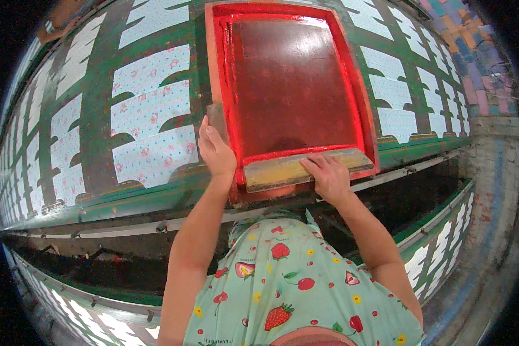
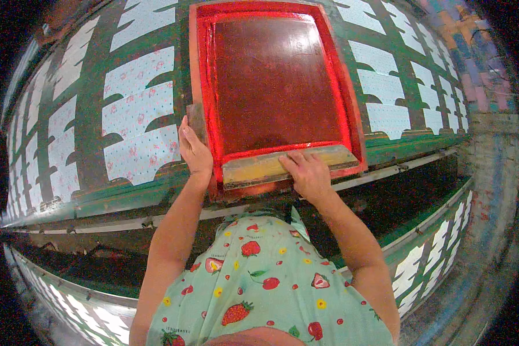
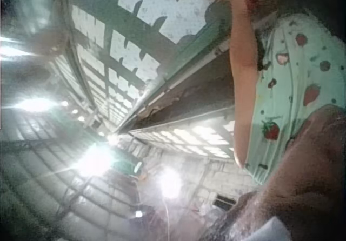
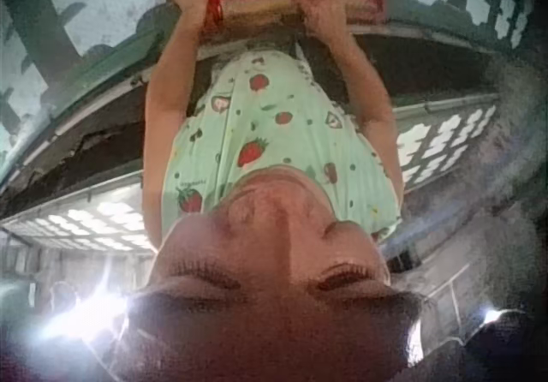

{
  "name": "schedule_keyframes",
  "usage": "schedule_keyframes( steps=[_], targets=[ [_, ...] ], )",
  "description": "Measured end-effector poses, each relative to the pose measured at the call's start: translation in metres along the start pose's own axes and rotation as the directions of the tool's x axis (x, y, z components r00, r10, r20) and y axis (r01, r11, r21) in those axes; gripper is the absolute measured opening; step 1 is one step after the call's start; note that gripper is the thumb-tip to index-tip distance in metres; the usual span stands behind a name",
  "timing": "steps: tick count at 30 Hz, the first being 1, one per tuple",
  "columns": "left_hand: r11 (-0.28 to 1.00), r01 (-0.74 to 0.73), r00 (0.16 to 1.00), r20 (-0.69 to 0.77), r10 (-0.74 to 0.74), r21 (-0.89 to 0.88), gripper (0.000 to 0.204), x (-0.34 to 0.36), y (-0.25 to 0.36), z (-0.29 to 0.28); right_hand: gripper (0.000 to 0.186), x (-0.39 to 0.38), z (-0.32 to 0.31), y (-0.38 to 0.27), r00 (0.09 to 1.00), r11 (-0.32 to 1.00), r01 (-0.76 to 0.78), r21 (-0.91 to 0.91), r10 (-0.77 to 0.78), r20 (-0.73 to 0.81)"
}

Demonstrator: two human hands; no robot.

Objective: The person holds a red screen-printing frame and repeatedly uses a squeegee to pull red ink across the mesh onto patterned paper laid out on a long green workbench. The person repositions the frame and repeats the squeegee strokes multiple times along the bench.

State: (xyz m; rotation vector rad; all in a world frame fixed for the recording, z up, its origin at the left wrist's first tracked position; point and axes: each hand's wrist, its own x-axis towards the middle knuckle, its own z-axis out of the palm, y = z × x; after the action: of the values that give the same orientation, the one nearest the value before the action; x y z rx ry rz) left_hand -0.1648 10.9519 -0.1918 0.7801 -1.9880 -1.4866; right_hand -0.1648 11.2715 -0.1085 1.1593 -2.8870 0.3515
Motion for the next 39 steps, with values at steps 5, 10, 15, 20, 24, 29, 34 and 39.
schedule_keyframes(
  steps=[5, 10, 15, 20, 24, 29, 34, 39],
  targets=[
    [0.999, 0.027, 0.999, -0.017, -0.027, -0.046, 0.062, -0.001, 0.003, -0.001, 0.05, 0.082, 0.008, 0.045, 0.996, 0.995, 0.068, -0.066, -0.072, -0.054],
    [1.0, 0.015, 1.0, -0.018, -0.015, 0.022, 0.063, -0.001, 0.004, 0.001, 0.047, 0.194, 0.014, 0.103, 0.994, 0.982, 0.085, -0.166, -0.095, -0.049],
    [0.995, 0.083, 0.995, -0.063, -0.079, 0.057, 0.062, -0.006, 0.005, 0.002, 0.033, 0.312, 0.019, 0.162, 0.992, 0.976, 0.079, -0.202, -0.097, -0.078],
    [0.984, 0.077, 0.992, -0.111, -0.06, 0.161, 0.061, -0.005, 0.002, 0.005, 0.036, 0.41, 0.021, 0.21, 0.989, 0.975, 0.098, -0.2, -0.117, -0.086],
    [0.965, 0.025, 0.991, -0.137, 0.012, 0.263, 0.059, -0.003, 0.0, 0.007, 0.038, 0.469, 0.005, 0.234, 0.997, 0.984, 0.079, -0.159, -0.079, 0.008],
    [0.959, 0.032, 0.991, -0.13, 0.006, 0.283, 0.059, -0.004, 0.001, 0.006, 0.047, 0.499, 0.004, 0.252, 0.997, 0.985, 0.033, -0.169, -0.044, -0.064],
    [0.947, 0.054, 0.99, -0.138, -0.01, 0.318, 0.056, -0.004, 0.007, 0.007, 0.045, 0.505, 0.0, 0.259, 0.992, 0.974, 0.127, -0.189, -0.126, 0.015],
    [0.923, 0.048, 0.993, -0.118, -0.002, 0.381, 0.054, -0.002, 0.008, 0.007, 0.043, 0.486, -0.019, 0.247, 0.968, 0.983, 0.138, -0.122, -0.108, 0.228]
  ],
)
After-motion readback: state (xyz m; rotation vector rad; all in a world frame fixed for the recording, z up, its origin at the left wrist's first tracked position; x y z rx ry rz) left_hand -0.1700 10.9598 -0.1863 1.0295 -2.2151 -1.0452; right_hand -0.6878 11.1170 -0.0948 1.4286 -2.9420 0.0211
